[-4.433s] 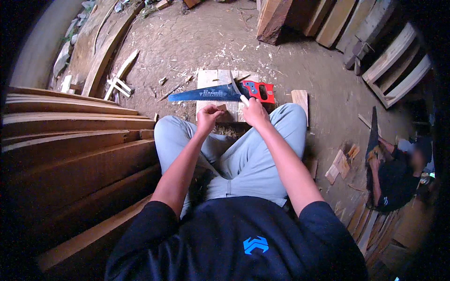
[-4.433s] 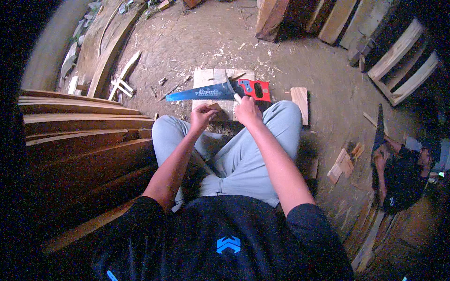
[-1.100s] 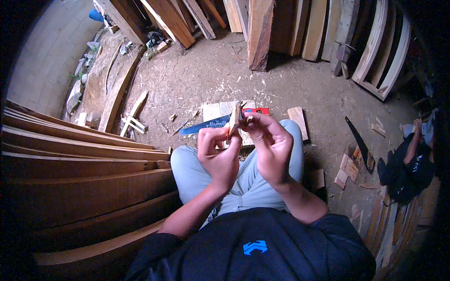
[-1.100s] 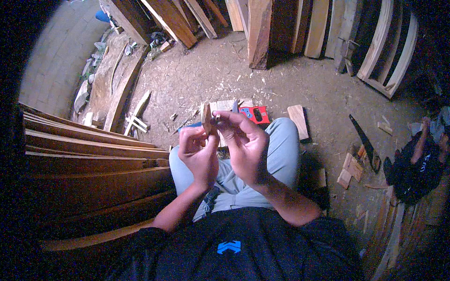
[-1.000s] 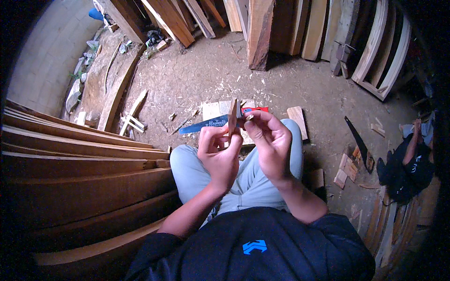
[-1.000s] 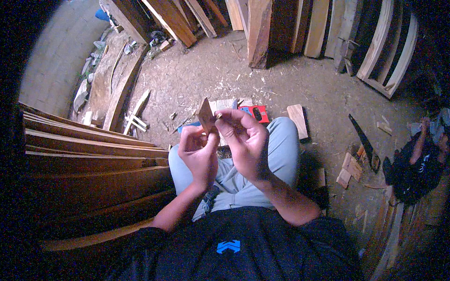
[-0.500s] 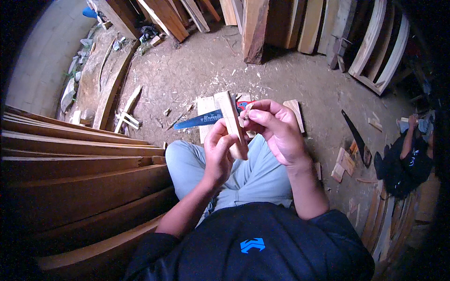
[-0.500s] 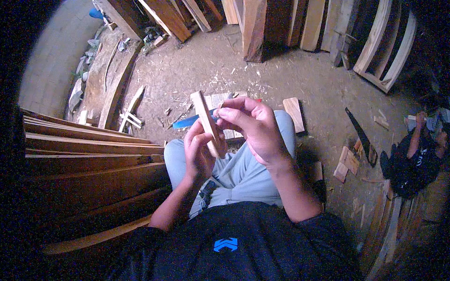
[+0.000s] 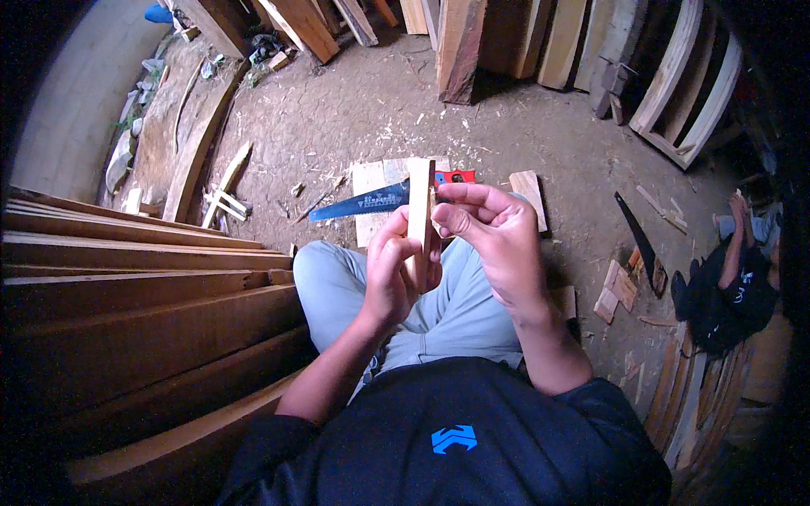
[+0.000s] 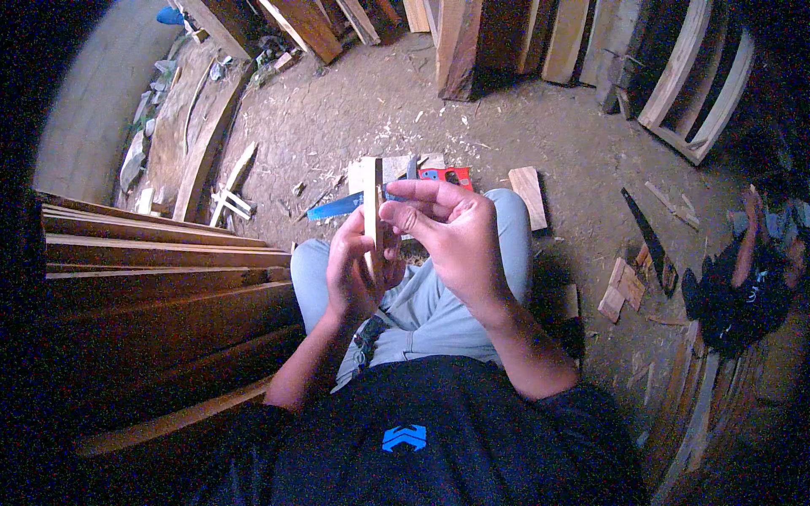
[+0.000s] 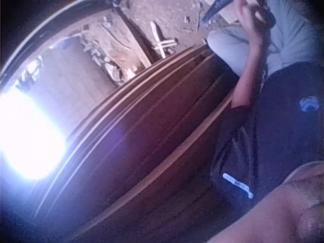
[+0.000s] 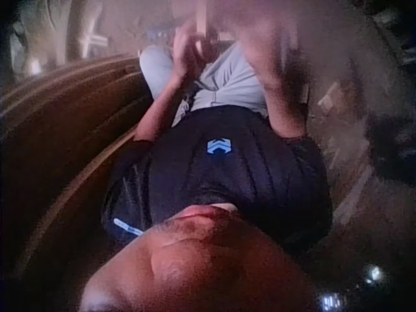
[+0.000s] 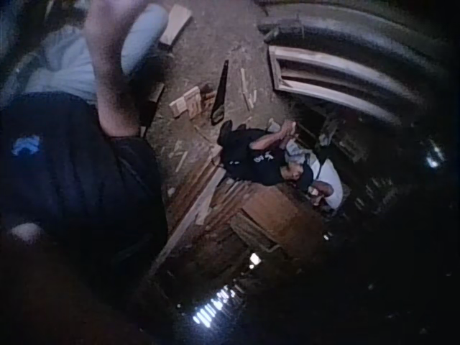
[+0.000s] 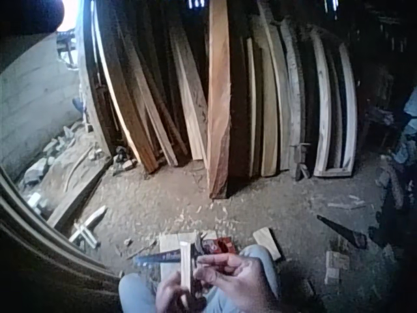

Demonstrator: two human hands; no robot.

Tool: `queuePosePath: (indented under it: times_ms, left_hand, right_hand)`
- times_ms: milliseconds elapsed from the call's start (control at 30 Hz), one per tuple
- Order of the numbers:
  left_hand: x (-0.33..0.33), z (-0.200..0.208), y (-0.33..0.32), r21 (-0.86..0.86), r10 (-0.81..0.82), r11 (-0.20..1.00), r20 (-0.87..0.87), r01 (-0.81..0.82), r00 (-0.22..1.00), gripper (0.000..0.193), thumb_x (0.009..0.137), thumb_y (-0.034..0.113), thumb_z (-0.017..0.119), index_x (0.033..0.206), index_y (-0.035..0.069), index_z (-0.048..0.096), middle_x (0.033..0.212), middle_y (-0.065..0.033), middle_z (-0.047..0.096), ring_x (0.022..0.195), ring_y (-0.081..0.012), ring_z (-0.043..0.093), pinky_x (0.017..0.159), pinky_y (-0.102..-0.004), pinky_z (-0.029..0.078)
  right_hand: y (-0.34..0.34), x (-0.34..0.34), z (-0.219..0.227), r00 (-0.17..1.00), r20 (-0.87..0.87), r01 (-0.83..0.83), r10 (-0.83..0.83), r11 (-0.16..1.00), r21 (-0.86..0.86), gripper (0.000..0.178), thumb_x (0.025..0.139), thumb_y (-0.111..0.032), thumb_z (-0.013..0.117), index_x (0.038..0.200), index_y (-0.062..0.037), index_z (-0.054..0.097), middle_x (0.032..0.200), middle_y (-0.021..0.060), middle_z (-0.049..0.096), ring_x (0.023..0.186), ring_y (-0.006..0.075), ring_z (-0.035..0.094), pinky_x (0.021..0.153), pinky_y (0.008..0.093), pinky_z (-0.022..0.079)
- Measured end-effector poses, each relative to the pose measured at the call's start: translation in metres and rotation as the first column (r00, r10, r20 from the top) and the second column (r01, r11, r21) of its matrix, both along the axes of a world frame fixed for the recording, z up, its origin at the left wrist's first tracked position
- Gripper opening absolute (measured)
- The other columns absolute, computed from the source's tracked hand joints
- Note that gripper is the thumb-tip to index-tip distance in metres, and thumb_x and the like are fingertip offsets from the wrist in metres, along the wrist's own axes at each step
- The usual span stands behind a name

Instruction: The person sits on the floor and uses a knife to carve and shape a small piece of wood. They repeatedly scrape and pare the wood, occasionally pausing to inspect the edges.

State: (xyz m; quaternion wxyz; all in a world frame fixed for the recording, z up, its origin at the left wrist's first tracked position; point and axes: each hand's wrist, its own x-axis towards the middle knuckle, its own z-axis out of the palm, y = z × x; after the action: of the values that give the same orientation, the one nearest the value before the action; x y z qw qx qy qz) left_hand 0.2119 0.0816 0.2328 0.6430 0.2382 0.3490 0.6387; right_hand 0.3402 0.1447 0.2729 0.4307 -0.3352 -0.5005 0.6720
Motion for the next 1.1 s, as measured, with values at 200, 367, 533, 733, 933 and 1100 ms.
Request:
queuePosePath:
  times_ms: [200, 367, 533, 733, 933, 1100]
  left_hand:
    - [0.001, -0.003, 0.001, 0.018, 0.033, 0.999, -0.034, -0.032, 0.999, 0.032, 0.077, 0.014, 0.045, 0.107, 0.004, 0.049, 0.083, -0.005, 0.055, 0.066, -0.0087, 0.051, 0.053, -0.022, 0.044]
    - [-0.002, -0.008, 0.0, 0.053, 0.05, 0.998, -0.093, -0.046, 0.994, 0.032, 0.078, 0.015, 0.047, 0.108, 0.003, 0.048, 0.08, -0.0054, 0.055, 0.063, -0.0096, 0.052, 0.054, -0.0222, 0.043]
    - [0.0, -0.012, -0.001, 0.148, 0.173, 0.978, -0.168, -0.148, 0.971, 0.033, 0.08, 0.018, 0.049, 0.108, 0.001, 0.047, 0.079, -0.005, 0.054, 0.062, -0.0095, 0.051, 0.053, -0.022, 0.042]
    - [0.005, -0.013, -0.007, 0.243, 0.334, 0.932, -0.295, -0.268, 0.895, 0.047, 0.076, 0.026, 0.054, 0.114, 0.002, 0.04, 0.1, -0.0092, 0.049, 0.083, -0.017, 0.054, 0.07, -0.0287, 0.047]
    - [-0.001, -0.031, -0.007, 0.424, 0.327, 0.882, -0.237, -0.206, 0.915, 0.046, 0.088, 0.043, 0.053, 0.107, 0.007, 0.034, 0.093, -0.0093, 0.043, 0.082, -0.0186, 0.049, 0.073, -0.0319, 0.044]
    - [-0.002, -0.021, -0.01, 0.365, 0.346, 0.9, -0.266, -0.238, 0.9, 0.039, 0.088, 0.04, 0.053, 0.103, 0.01, 0.033, 0.092, -0.007, 0.04, 0.093, -0.0199, 0.045, 0.086, -0.0377, 0.037]
  right_hand:
    - [-0.005, -0.005, -0.01, 0.997, -0.065, 0.037, -0.04, 0.998, -0.051, 0.024, 0.083, -0.012, 0.07, 0.098, 0.0047, 0.065, 0.086, 0.0097, 0.069, 0.075, 0.0101, 0.064, 0.068, 0.0215, 0.052]
    - [-0.014, -0.012, -0.011, 0.994, 0.023, 0.105, -0.105, 0.994, 0.018, 0.019, 0.084, -0.014, 0.069, 0.093, 0.0027, 0.067, 0.08, 0.0049, 0.067, 0.071, 0.0067, 0.061, 0.064, 0.0195, 0.049]
    - [-0.028, -0.019, -0.004, 0.988, 0.032, 0.15, -0.153, 0.986, 0.078, 0.015, 0.086, -0.013, 0.067, 0.091, 0.0013, 0.067, 0.078, 0.0038, 0.066, 0.067, 0.0047, 0.059, 0.059, 0.0192, 0.047]
    - [-0.038, -0.026, -0.014, 0.938, 0.082, 0.225, -0.336, 0.773, 0.593, 0.011, 0.082, 0.002, 0.065, 0.092, 0.0064, 0.063, 0.086, 0.012, 0.064, 0.08, 0.0155, 0.061, 0.07, 0.0275, 0.049]
    - [-0.04, -0.031, -0.011, 0.915, 0.021, 0.205, -0.402, 0.511, 0.834, 0.022, 0.073, -0.003, 0.073, 0.093, -0.0007, 0.063, 0.089, 0.0101, 0.063, 0.081, 0.0251, 0.061, 0.077, 0.0363, 0.05]
    - [-0.038, -0.032, -0.012, 0.941, 0.019, 0.167, -0.337, 0.515, 0.841, 0.029, 0.071, -0.005, 0.075, 0.098, -0.0026, 0.063, 0.093, 0.0085, 0.062, 0.087, 0.0246, 0.059, 0.08, 0.0373, 0.049]
